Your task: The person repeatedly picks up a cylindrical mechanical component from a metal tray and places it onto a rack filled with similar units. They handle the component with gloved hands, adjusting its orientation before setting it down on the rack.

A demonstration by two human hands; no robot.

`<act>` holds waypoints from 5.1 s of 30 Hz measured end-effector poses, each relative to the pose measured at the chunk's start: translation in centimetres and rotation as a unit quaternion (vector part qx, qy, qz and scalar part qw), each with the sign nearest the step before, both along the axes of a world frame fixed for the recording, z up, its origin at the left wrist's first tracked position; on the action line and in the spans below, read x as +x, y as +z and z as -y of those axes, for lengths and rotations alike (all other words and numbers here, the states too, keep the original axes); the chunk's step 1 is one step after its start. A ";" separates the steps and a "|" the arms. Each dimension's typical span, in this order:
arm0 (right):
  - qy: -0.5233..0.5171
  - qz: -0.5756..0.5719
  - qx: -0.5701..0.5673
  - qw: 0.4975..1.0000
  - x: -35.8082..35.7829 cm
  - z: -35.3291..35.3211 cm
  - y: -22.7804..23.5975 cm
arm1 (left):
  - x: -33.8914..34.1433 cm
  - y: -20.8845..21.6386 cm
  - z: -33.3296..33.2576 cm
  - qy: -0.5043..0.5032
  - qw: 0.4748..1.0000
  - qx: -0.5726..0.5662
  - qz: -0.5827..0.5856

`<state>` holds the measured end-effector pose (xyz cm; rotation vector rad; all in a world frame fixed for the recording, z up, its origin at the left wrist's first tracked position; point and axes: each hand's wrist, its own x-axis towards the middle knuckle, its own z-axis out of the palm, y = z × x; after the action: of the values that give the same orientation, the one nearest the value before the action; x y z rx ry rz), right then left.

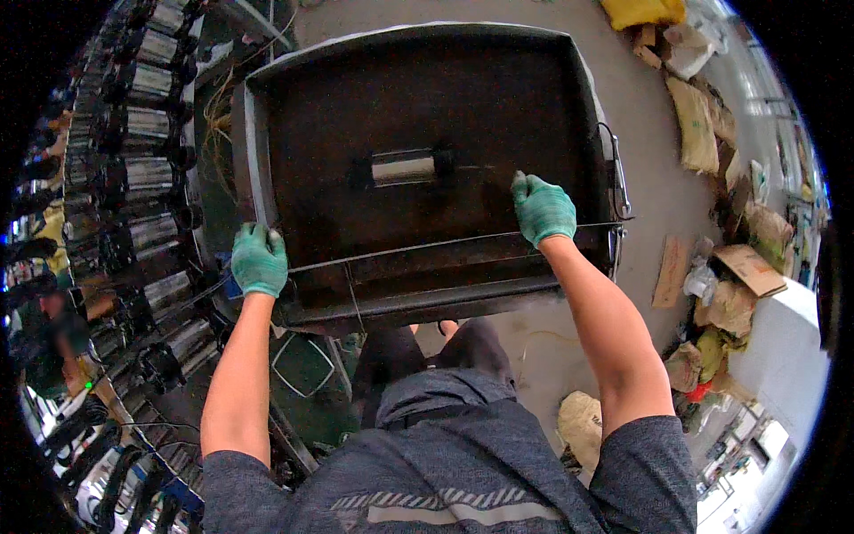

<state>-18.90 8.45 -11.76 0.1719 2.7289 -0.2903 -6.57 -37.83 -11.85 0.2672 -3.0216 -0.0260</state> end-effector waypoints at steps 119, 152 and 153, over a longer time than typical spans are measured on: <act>-0.020 0.198 -0.564 0.802 13.3 -3.0 -0.3 | 6.7 12.9 -27.6 0.012 0.888 0.449 0.102; 0.180 -0.268 -0.069 0.944 16.2 12.1 9.3 | 13.7 -0.6 2.1 0.026 0.850 0.514 0.109; 0.177 -0.273 -0.065 0.943 16.2 11.9 9.1 | 14.1 1.1 2.3 -0.059 0.876 0.471 0.085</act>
<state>-2.70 -3.49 -2.68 -0.5084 3.1862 -0.4678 7.54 -40.15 -10.77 0.1459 -2.9044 -1.5618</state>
